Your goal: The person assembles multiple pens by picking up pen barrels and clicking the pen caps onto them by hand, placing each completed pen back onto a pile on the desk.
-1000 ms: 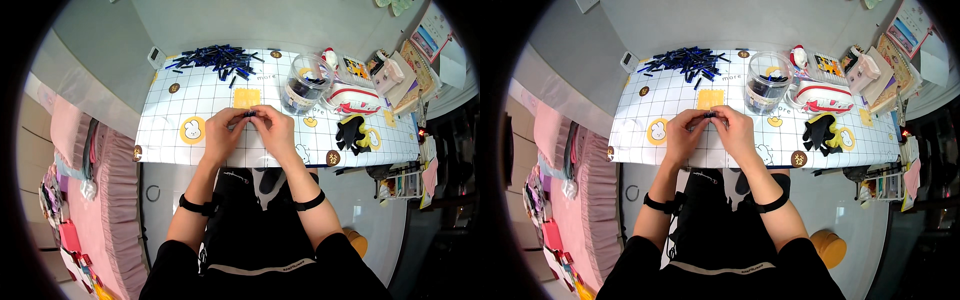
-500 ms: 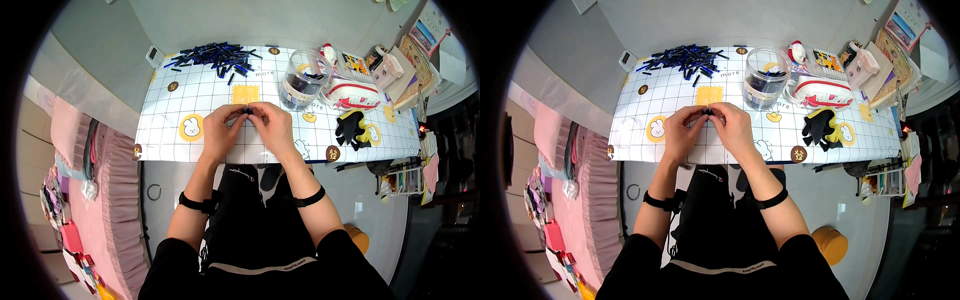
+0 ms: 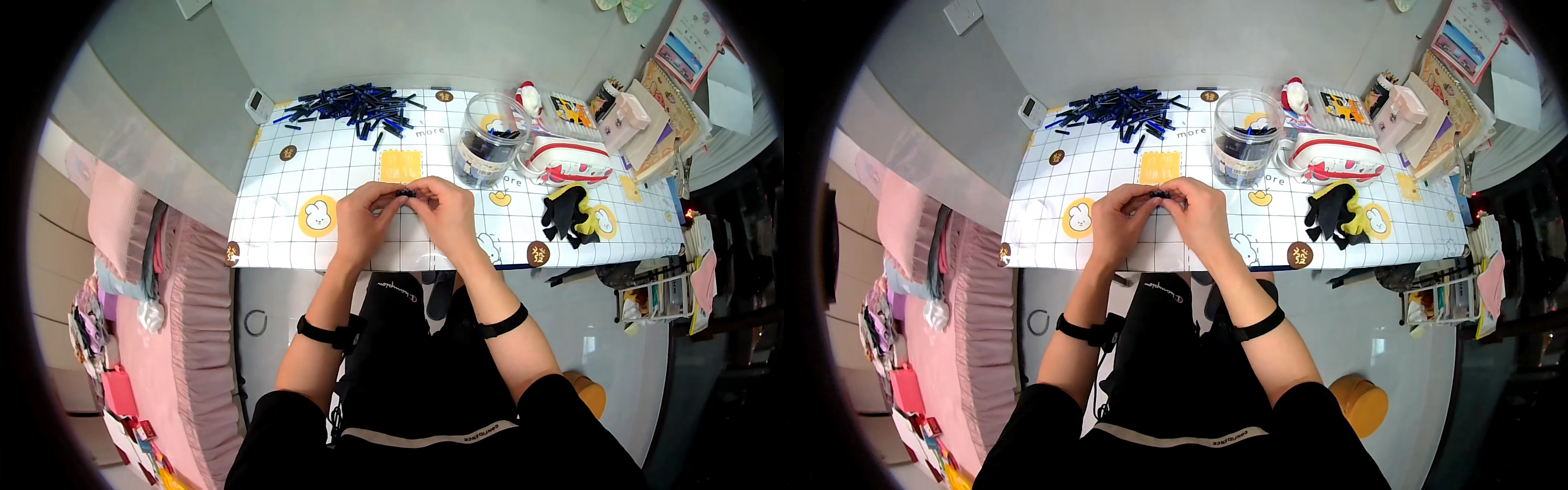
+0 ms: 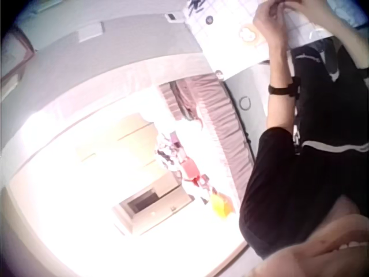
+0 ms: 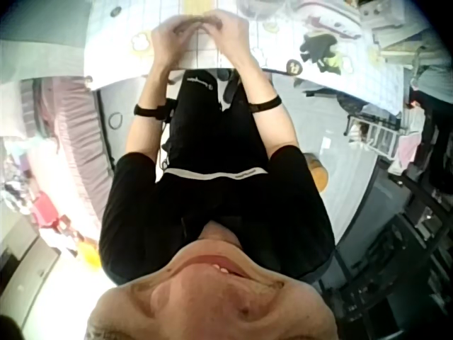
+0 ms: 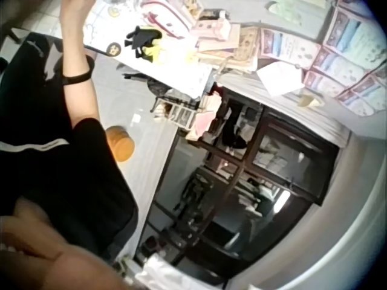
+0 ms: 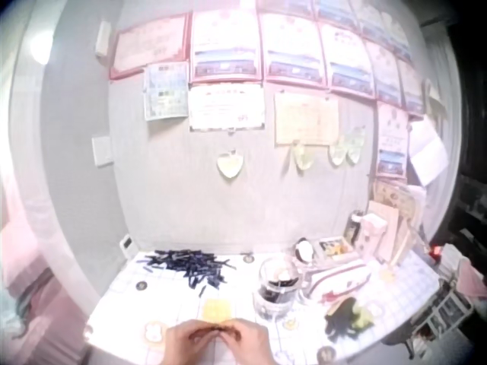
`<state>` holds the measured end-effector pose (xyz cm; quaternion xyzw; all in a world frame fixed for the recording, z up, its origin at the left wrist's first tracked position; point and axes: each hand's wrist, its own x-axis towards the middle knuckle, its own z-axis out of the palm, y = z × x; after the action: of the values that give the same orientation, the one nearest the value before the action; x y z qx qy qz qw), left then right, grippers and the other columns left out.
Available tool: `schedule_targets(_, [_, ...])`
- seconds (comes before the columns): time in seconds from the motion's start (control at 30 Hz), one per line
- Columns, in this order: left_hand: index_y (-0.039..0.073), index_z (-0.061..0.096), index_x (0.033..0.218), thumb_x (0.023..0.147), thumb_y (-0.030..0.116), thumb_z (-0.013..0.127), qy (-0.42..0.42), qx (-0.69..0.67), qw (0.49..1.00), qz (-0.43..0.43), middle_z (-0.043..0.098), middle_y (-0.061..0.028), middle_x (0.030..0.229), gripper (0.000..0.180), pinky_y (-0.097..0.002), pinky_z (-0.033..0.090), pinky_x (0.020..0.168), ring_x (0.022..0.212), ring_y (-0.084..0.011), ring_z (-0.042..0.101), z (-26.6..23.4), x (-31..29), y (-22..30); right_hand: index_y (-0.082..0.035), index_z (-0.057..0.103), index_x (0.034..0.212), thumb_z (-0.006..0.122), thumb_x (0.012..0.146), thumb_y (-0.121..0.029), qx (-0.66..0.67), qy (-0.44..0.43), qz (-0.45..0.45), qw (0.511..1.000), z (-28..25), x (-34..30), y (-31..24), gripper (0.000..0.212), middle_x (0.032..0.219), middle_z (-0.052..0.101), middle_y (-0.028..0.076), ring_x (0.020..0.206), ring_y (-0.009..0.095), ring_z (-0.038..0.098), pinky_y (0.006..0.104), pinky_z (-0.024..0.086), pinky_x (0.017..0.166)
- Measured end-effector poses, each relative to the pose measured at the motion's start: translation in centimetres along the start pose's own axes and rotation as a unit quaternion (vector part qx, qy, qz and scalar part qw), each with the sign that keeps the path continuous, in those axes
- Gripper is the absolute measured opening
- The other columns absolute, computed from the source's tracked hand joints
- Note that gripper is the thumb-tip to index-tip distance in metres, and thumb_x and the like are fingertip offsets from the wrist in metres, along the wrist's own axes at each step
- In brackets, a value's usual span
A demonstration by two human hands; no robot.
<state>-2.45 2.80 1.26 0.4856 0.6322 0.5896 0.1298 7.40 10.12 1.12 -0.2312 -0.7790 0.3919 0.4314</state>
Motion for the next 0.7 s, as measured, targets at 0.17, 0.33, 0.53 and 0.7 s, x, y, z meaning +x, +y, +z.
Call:
schedule_targets(0.17, [-0.003,0.055,0.080,0.067,-0.002,0.058,0.003,0.033,0.999,0.034,0.058,-0.0086,0.075,0.013,-0.0204,0.045,0.060,0.067,-0.0125,0.057,0.3,0.1,-0.8,0.000,0.053,0.076,0.059,0.061,0.002,-0.012,0.003,-0.020,1.000,0.2,0.1,0.7,0.016,0.066,0.055,0.011,0.057,0.019,0.053,0.0249,0.042,0.051])
schedule_targets(0.33, [-0.002,0.055,0.078,0.066,-0.003,0.058,0.022,0.073,0.993,0.091,0.057,-0.0100,0.073,0.013,-0.0229,0.045,0.058,0.064,-0.0164,0.057,1.1,0.4,-1.3,0.000,0.052,0.077,0.057,0.063,0.001,-0.055,0.009,-0.065,0.996,0.2,0.4,1.3,0.015,0.068,0.054,0.012,0.059,0.026,0.052,0.0294,0.041,0.051])
schedule_targets(0.53, [-0.001,0.055,0.077,0.065,-0.001,0.058,-0.020,0.147,0.982,0.119,0.055,-0.0113,0.070,0.013,-0.0254,0.045,0.056,0.062,-0.0207,0.056,0.6,1.2,0.3,0.000,0.052,0.078,0.055,0.065,0.001,-0.084,0.022,-0.091,0.992,-0.1,0.0,0.5,0.013,0.070,0.054,0.013,0.062,0.028,0.053,0.0310,0.042,0.053])
schedule_targets(0.7, [0.000,0.055,0.078,0.065,-0.001,0.059,-0.039,0.138,0.974,0.175,0.055,-0.0108,0.070,0.014,-0.0257,0.045,0.057,0.063,-0.0208,0.056,0.5,1.8,3.0,0.000,0.053,0.082,0.056,0.065,0.002,-0.050,0.050,-0.078,0.994,-2.2,0.0,-1.3,0.017,0.072,0.056,0.012,0.062,0.025,0.055,0.0276,0.043,0.053])
